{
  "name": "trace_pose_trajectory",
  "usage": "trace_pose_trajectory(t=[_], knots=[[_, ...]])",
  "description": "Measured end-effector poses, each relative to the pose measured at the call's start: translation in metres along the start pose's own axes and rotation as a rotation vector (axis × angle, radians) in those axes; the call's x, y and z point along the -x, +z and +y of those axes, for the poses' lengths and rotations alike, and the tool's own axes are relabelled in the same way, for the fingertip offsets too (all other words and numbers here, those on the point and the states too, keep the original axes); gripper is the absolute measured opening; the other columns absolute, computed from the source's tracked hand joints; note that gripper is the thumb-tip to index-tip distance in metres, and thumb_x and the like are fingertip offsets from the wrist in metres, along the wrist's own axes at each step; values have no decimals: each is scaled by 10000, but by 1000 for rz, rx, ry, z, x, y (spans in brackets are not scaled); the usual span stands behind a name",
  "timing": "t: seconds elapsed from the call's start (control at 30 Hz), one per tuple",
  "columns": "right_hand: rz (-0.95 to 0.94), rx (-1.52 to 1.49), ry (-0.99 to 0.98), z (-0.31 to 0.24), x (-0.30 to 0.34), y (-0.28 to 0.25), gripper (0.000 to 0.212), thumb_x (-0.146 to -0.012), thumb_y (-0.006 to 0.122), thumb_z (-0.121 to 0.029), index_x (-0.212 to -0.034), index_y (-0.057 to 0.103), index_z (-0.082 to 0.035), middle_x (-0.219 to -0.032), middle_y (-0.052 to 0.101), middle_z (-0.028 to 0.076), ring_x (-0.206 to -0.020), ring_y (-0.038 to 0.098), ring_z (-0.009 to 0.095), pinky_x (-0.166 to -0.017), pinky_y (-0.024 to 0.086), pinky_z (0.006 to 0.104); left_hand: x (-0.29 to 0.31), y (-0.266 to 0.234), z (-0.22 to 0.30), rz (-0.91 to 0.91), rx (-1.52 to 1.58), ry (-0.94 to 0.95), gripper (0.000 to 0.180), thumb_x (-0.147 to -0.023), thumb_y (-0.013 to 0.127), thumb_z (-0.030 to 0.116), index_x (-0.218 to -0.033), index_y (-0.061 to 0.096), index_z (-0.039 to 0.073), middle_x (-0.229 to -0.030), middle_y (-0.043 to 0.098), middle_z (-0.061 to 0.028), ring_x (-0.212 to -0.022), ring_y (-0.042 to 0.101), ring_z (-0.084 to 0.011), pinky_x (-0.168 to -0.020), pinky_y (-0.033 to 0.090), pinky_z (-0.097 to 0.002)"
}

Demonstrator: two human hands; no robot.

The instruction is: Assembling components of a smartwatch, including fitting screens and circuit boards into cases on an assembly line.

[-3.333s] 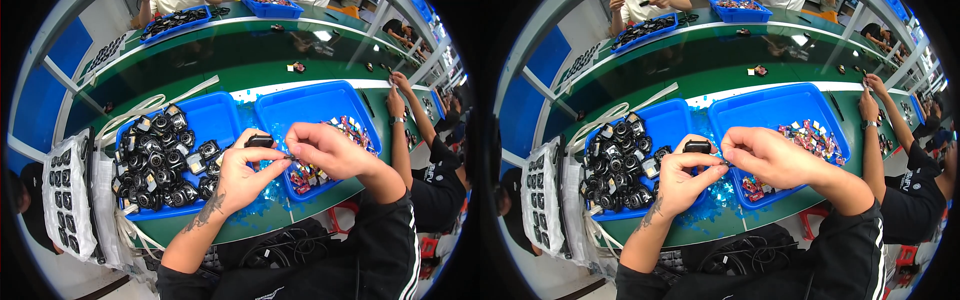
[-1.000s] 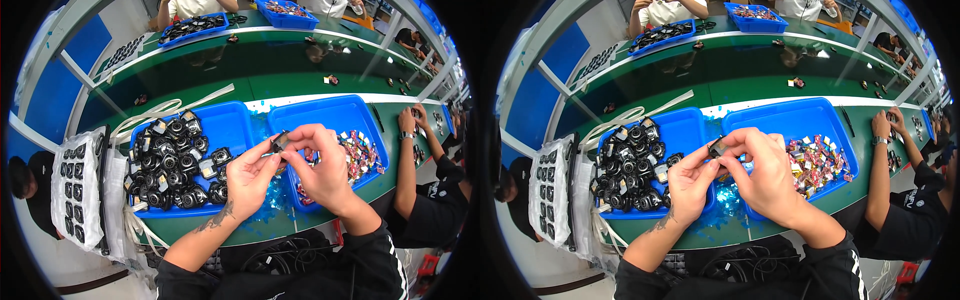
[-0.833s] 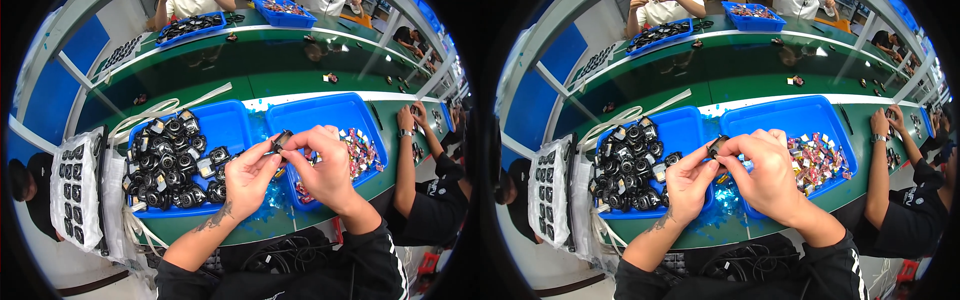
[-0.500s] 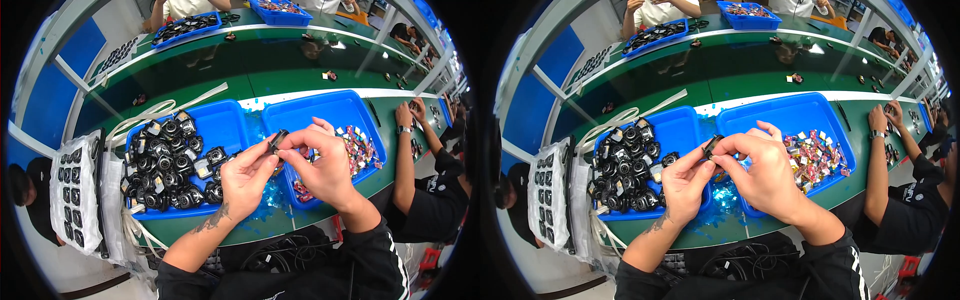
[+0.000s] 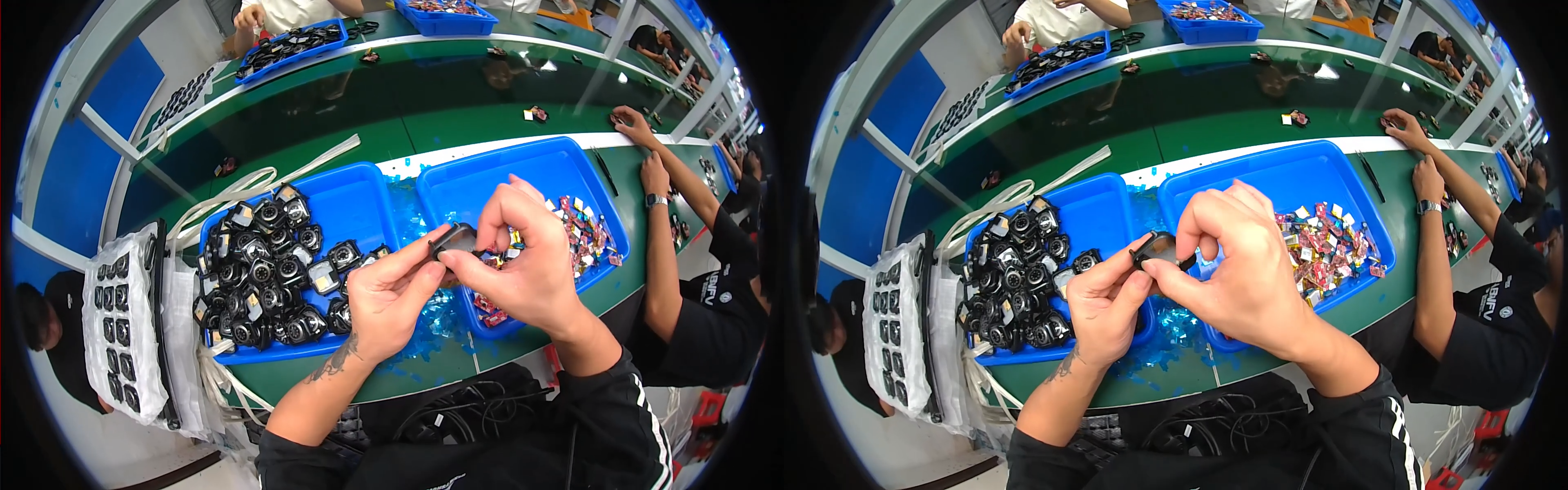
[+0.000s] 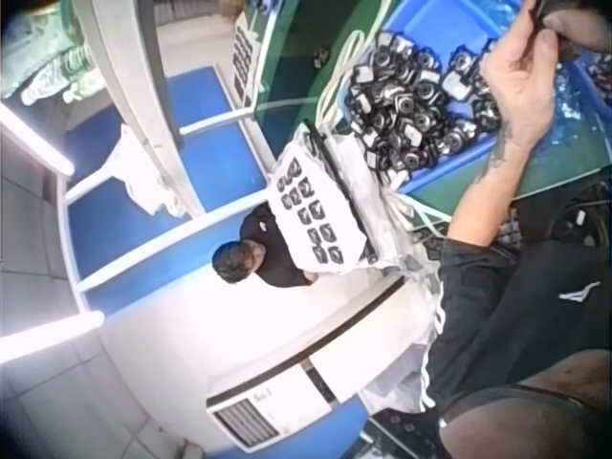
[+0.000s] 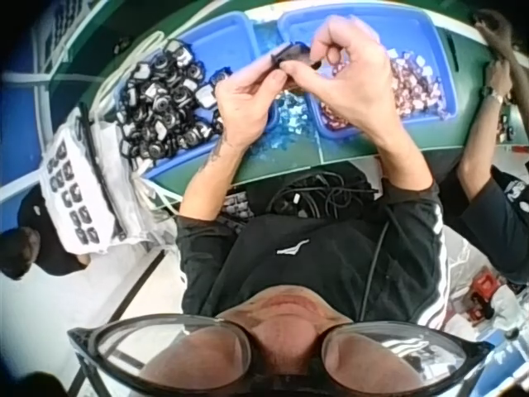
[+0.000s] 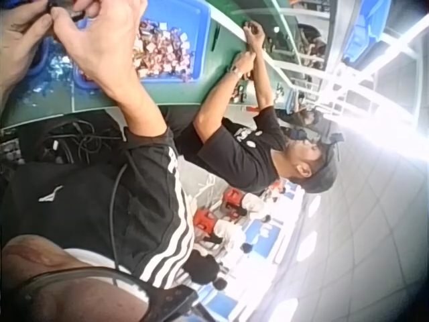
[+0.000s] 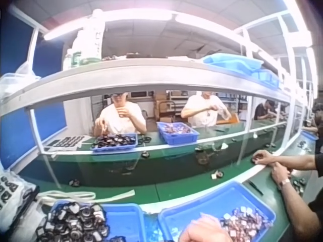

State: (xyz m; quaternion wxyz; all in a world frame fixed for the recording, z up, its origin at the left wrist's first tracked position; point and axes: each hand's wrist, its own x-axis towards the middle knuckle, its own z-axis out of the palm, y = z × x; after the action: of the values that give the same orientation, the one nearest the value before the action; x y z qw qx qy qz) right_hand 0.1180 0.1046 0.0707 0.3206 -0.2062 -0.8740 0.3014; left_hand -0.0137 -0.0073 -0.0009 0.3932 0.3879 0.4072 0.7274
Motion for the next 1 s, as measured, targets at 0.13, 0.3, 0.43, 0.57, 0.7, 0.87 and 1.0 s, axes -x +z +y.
trace_pose_trajectory(t=[0.13, 0.3, 0.43, 0.57, 0.7, 0.87, 1.0], knots=[[84, -222, -22, 9, -1, 11, 283, -728, 756, -54, -808, 485, -48, -787, 524, 74, -723, 531, 223, -735, 446, 326, 0, -1, 0, -22, 6, 65, 346, -944, 551, -46, -1286, 535, -95, -1207, 629, -186, -1077, 630, -214, -931, 554, -351], [89, -625, 121, 25, -6, 19, 256, -791, 753, -83, -918, 538, -25, -873, 556, 41, -862, 561, 143, -805, 491, 311, -7, 5, 1, 93, 179, 26, 357, -959, 538, -9, -1305, 495, -87, -1213, 618, -176, -1068, 643, -223, -901, 574, -359], [-14, -698, 297, 19, 12, 11, 228, -836, 728, -46, -1020, 602, -1, -963, 623, 52, -942, 621, 133, -838, 547, 293, -12, 4, 4, 196, 145, 26, 415, -961, 533, -6, -1360, 426, -46, -1188, 623, -175, -1061, 637, -207, -884, 575, -342], [-53, -669, 319, 23, 15, 13, 156, -857, 697, 4, -998, 638, 39, -945, 664, 84, -884, 658, 118, -789, 571, 254, -10, 14, 8, 170, 70, 77, 425, -933, 542, -45, -1352, 489, 4, -1154, 624, -170, -1028, 653, -202, -870, 565, -323], [-56, -799, 368, 26, 15, 7, 151, -862, 698, -8, -987, 643, 57, -914, 683, 86, -837, 657, 105, -759, 555, 235, -11, 2, 14, -2, -656, 336, 297, -833, 646, -88, -1108, 704, 8, -1115, 640, -159, -944, 692, -206, -783, 559, -282], [-130, -906, 397, 24, 18, 0, 118, -894, 670, -42, -964, 636, 46, -894, 675, 67, -783, 639, 89, -714, 526, 215, -9, 1, 14, -28, -716, 397, 310, -799, 708, -66, -1100, 706, 7, -1040, 672, -129, -860, 702, -207, -720, 569, -277], [-129, -843, 307, 31, 21, 3, 83, -923, 633, -54, -943, 608, 22, -883, 631, 26, -748, 596, 62, -676, 491, 195, -9, -4, 14, -72, -751, 357, 252, -825, 698, -40, -1074, 710, -2, -1026, 678, -128, -863, 698, -190, -713, 567, -260]])
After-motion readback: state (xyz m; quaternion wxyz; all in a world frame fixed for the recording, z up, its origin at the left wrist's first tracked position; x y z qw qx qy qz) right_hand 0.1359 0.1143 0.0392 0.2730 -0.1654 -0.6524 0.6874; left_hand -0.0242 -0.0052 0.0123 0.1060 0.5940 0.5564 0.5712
